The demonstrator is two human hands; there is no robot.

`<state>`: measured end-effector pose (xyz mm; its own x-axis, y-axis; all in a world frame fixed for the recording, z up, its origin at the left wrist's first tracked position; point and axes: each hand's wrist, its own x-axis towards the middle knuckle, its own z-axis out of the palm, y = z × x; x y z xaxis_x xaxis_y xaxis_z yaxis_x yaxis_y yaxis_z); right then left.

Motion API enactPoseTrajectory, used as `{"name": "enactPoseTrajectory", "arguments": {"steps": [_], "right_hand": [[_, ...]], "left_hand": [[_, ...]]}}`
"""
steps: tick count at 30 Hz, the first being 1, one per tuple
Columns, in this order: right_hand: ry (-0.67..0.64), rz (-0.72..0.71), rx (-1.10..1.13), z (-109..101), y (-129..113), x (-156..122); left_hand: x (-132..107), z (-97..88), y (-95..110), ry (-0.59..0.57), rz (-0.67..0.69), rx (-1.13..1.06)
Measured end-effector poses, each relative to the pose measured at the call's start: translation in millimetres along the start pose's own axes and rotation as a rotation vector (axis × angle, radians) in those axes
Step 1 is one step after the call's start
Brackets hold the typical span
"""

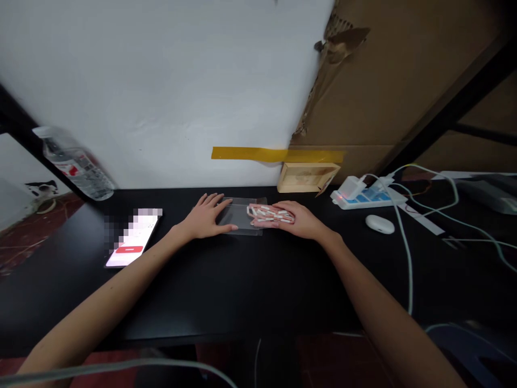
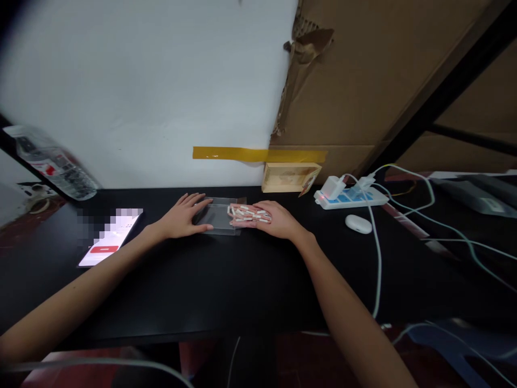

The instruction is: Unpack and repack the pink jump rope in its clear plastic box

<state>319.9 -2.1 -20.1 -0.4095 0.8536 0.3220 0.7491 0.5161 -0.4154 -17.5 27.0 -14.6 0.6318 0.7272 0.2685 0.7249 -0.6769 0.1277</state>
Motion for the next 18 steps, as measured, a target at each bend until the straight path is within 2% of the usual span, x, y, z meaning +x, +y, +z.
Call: {"name": "enactPoseTrajectory", "arguments": {"steps": [8,14,18], "right_hand": [[0.016,-0.005,0.127,5,-6,0],[0.149,0.070,0.240,28,-9,6],[0.179,0.117,0.258,33,-7,9]], "left_hand": [[0,0.5,4,0.008,-0.039,0.029],[0,-1.2,12,-0.024,0.040,0.038],[1,1.2,18,-0.018,0.014,0.056]]}}
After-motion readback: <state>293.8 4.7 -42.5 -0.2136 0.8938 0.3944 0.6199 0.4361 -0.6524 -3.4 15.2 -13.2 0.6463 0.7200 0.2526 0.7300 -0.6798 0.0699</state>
